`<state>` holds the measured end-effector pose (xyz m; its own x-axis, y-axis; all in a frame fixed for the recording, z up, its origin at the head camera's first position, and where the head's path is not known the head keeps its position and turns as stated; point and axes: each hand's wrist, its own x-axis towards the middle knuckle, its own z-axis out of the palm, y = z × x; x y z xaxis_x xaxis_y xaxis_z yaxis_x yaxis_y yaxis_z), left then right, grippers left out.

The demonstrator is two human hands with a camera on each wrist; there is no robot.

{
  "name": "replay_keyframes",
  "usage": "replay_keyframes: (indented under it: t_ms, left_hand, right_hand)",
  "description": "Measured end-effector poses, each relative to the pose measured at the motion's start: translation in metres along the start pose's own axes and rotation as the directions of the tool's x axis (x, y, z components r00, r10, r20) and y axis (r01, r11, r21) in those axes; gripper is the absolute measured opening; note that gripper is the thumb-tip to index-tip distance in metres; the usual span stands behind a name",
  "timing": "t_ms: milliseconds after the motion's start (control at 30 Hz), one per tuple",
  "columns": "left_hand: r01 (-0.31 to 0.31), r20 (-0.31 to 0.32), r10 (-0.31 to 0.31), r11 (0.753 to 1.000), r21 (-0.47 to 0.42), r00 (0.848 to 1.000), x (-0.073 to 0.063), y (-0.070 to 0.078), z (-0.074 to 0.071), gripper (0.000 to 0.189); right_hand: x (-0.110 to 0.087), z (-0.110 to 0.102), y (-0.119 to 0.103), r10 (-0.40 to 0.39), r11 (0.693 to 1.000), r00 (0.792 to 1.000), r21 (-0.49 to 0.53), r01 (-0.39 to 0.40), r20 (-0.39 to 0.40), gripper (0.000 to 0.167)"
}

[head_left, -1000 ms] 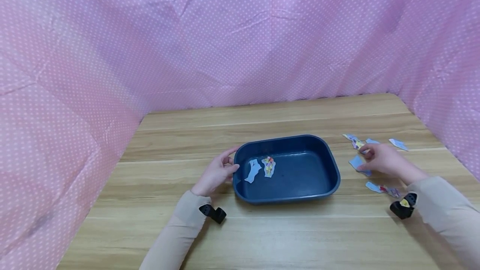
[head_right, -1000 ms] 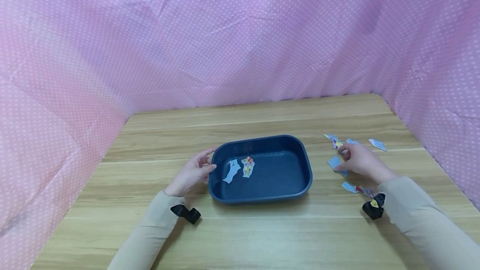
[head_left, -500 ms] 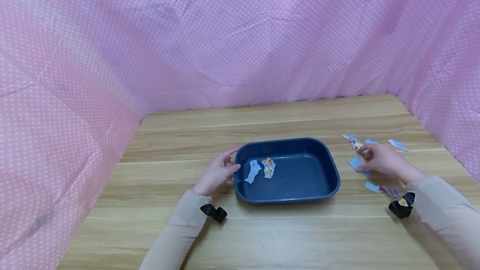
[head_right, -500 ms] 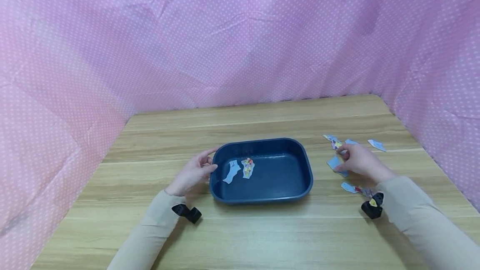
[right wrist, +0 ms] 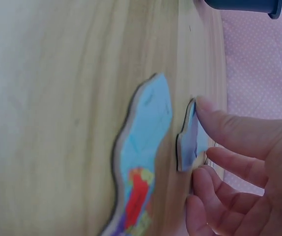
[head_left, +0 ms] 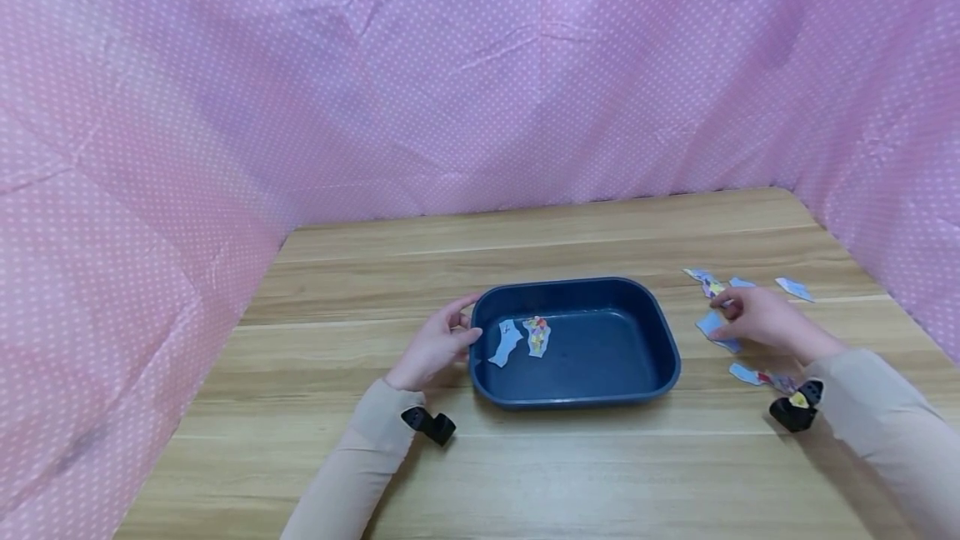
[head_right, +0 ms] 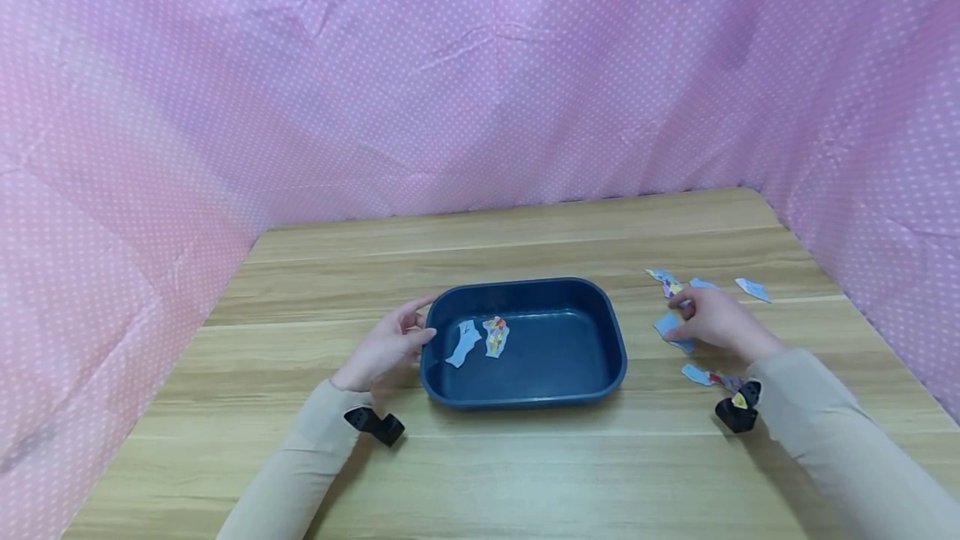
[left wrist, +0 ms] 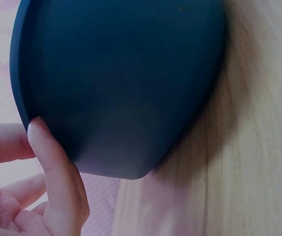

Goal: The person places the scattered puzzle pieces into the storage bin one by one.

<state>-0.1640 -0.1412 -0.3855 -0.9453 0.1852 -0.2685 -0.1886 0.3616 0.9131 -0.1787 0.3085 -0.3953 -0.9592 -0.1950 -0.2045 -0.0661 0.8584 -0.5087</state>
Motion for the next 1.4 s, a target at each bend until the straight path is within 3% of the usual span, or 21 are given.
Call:
replay_keyframes:
  t_ms: [300, 533, 733, 1133, 1400]
  left_hand:
    - [-0.004, 0.009, 0.004, 1.0, -0.016, 1.0, 0.001, -0.002, 0.001, 0.056]
    - [-0.007, 0.01, 0.007, 1.0, -0.003, 1.0, 0.002, 0.001, -0.001, 0.058]
    - [0.017, 0.004, -0.017, 1.0, -0.009, 1.0, 0.001, 0.001, -0.003, 0.056]
    - [0.038, 0.015, -0.037, 0.997, -0.069, 0.999, 0.003, -0.001, -0.006, 0.055]
    - [0.037, 0.039, -0.033, 0.994, -0.106, 0.999, 0.004, -0.002, -0.004, 0.053]
  right_hand:
    - [0.003, 0.001, -0.005, -0.014, 1.0, 1.0, 0.021, 0.013, 0.019, 0.056]
    - [0.007, 0.001, -0.01, -0.022, 1.0, 1.0, -0.017, 0.022, 0.017, 0.05]
    - [0.009, 0.001, -0.014, -0.014, 1.0, 1.0, -0.001, 0.014, 0.025, 0.047]
    - [0.004, 0.006, -0.02, -0.058, 0.998, 0.998, 0.007, 0.058, -0.03, 0.036]
    - [0.005, -0.004, -0.025, -0.089, 0.996, 0.995, -0.02, 0.089, -0.04, 0.031]
